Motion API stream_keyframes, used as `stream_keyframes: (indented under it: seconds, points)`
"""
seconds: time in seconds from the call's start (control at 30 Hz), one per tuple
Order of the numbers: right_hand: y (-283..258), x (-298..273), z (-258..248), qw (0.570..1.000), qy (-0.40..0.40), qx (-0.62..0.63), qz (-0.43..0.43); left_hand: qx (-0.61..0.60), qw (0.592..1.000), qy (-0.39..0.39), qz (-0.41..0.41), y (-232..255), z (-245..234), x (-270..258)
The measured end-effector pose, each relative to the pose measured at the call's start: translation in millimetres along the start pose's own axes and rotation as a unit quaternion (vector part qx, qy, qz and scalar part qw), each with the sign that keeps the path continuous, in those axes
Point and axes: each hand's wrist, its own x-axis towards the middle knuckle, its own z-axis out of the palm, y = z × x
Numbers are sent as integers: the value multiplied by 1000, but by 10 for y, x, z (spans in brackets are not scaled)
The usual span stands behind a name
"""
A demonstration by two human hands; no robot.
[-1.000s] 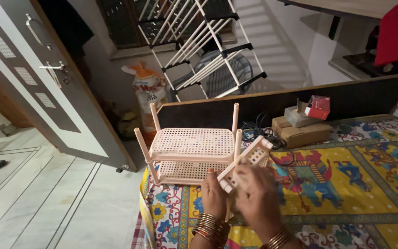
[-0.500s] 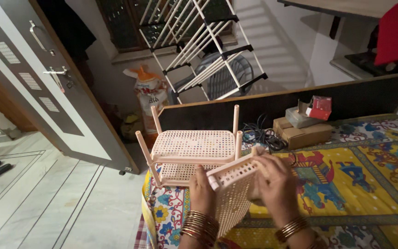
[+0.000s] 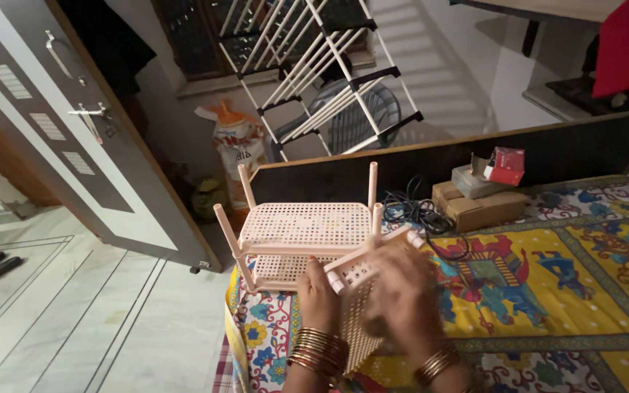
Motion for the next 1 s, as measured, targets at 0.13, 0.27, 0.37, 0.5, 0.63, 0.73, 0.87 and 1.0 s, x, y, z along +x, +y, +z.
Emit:
stream_keyframes:
  seconds: [0.13, 0.27, 0.37, 0.5, 0.63, 0.73, 0.87, 1.0]
  points:
    - [322, 31, -24, 995, 23, 40, 93, -28, 997, -49, 52, -140, -21, 61]
    - [44, -60, 68, 999, 19, -22, -20, 5, 998, -48, 46, -195, -41, 77]
    - [-290, -150, 101, 998, -29, 59, -25, 15, 996, -41, 72, -181, -64, 111]
    - [-393, -149, 57, 993, -76, 62, -58, -75, 994, -40, 65, -176, -62, 104]
    - [-148, -46, 20, 996, -13, -23, -90, -24, 999, -19, 28, -145, -41, 83]
    - [117, 13, -50, 998, 2, -54, -24, 3, 998, -13, 63, -127, -48, 96]
    - [317, 80, -117, 999, 41, 4, 23, 42, 995, -17, 94, -112, -68, 124]
    - [181, 148, -131, 992, 99, 77, -14, -34, 995, -63, 69, -100, -25, 112]
